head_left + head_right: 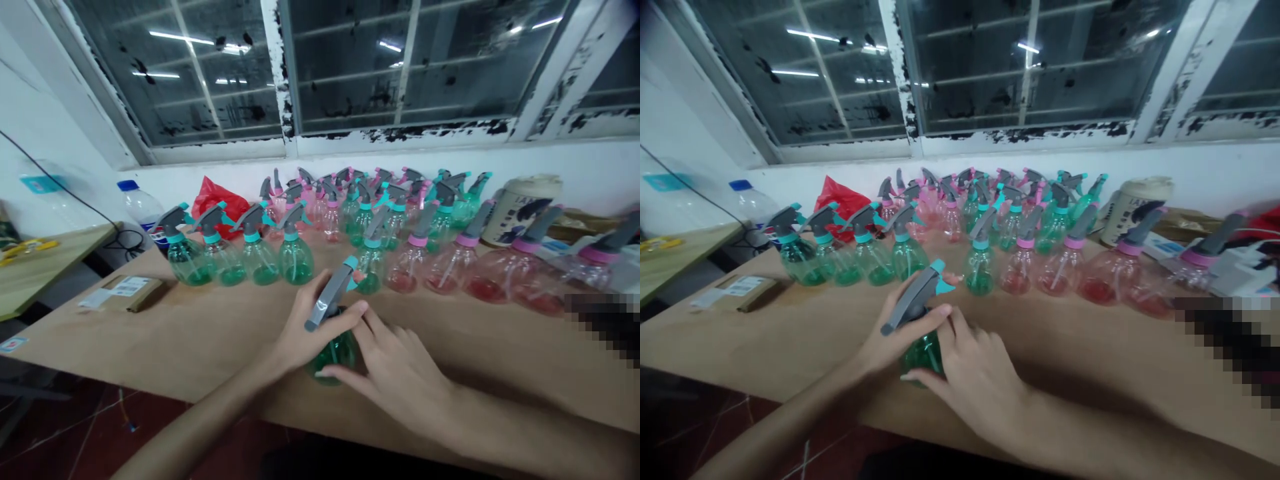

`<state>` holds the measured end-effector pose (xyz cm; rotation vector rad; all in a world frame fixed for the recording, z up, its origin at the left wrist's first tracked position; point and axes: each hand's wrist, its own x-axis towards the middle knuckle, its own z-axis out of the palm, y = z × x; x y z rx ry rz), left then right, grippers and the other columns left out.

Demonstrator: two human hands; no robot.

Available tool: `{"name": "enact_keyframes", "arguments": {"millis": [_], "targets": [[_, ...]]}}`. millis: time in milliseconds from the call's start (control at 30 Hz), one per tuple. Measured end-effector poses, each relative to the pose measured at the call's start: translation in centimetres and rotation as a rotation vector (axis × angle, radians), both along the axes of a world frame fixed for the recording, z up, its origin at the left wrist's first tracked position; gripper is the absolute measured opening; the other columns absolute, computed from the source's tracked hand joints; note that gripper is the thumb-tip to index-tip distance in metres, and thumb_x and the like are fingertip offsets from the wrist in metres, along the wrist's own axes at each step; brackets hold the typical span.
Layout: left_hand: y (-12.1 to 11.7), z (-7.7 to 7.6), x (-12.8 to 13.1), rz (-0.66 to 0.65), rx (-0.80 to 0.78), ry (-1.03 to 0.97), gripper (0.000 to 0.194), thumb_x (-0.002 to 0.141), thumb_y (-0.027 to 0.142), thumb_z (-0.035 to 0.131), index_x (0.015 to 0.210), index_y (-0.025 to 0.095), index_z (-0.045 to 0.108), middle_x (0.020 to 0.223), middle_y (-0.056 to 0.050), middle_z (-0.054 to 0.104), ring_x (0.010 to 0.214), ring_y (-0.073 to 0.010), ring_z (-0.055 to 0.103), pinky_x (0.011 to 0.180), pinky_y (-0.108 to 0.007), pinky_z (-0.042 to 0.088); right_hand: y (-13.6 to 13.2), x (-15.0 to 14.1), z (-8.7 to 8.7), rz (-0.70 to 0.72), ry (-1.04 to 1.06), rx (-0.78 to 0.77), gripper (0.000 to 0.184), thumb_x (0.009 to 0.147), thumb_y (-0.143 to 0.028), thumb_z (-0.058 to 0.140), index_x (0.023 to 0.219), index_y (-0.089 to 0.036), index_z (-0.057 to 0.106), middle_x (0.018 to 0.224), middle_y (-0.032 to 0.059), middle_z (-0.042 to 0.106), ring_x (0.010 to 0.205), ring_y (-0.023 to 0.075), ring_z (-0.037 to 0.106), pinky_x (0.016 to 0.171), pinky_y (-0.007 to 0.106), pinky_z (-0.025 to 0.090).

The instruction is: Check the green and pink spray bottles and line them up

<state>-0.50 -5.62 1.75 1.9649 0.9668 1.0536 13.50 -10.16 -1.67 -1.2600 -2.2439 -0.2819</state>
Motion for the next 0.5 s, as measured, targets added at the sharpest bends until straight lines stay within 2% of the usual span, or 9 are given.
{"name": "enact_keyframes", "arguments": {"millis": [133, 233, 333, 400, 500], "targets": [[0.2, -0.5, 1.1, 0.051, 0.052, 0.009, 0.023, 0.081, 0.024, 0.052, 0.102, 0.021, 0.059, 0.088, -0.004, 0.062, 0.078, -0.0193, 0.059, 0.082, -0.037, 0.05, 0.1, 2.4, -0.2, 0.116, -0.004, -0.083, 0.062, 0.082, -0.059, 0.046, 0.121, -0.01, 0.05, 0.107, 0.0167, 0.063, 0.088, 0.0279, 0.063, 0.07, 0.043, 0.053], [0.7, -0.6, 2.2, 0.081, 0.081, 0.049, 0.027, 0.074, 0.018, 0.049, 0.097, 0.023, 0.061, 0.08, -0.003, 0.061, 0.069, -0.0181, 0.057, 0.069, -0.033, 0.052, 0.8, 5.3, -1.3, 0.171, 0.008, -0.109, 0.058, 0.083, -0.053, 0.051, 0.125, -0.014, 0.047, 0.116, 0.0145, 0.061, 0.104, 0.0281, 0.057, 0.088, 0.049, 0.047], [1.4, -0.3, 3.6, 0.056, 0.061, 0.091, 0.033, 0.07, 0.015, 0.046, 0.098, 0.024, 0.063, 0.066, 0.001, 0.056, 0.052, -0.0135, 0.047, 0.048, -0.026, 0.044, 1.7, 8.9, -3.3, 0.177, -0.001, -0.139, 0.054, 0.083, -0.05, 0.052, 0.125, -0.017, 0.048, 0.119, 0.0113, 0.06, 0.111, 0.0263, 0.054, 0.095, 0.05, 0.044], [2.0, -0.1, 4.5, 0.025, 0.047, 0.119, 0.033, 0.07, 0.016, 0.044, 0.095, 0.024, 0.063, 0.061, 0.002, 0.051, 0.047, -0.0119, 0.041, 0.043, -0.024, 0.039, 2.4, 11.2, -4.9, 0.159, 0.019, -0.191, 0.051, 0.084, -0.049, 0.051, 0.127, -0.02, 0.047, 0.124, 0.0104, 0.057, 0.114, 0.0249, 0.053, 0.093, 0.046, 0.047], [2.9, 0.0, 5.7, 0.017, 0.07, 0.14, 0.026, 0.068, 0.016, 0.045, 0.086, 0.023, 0.062, 0.057, 0.003, 0.046, 0.047, -0.0121, 0.037, 0.042, -0.024, 0.035, 3.5, 13.9, -6.7, 0.141, 0.03, -0.258, 0.048, 0.086, -0.045, 0.051, 0.128, -0.025, 0.047, 0.129, 0.0092, 0.053, 0.119, 0.0251, 0.049, 0.096, 0.047, 0.045]]}}
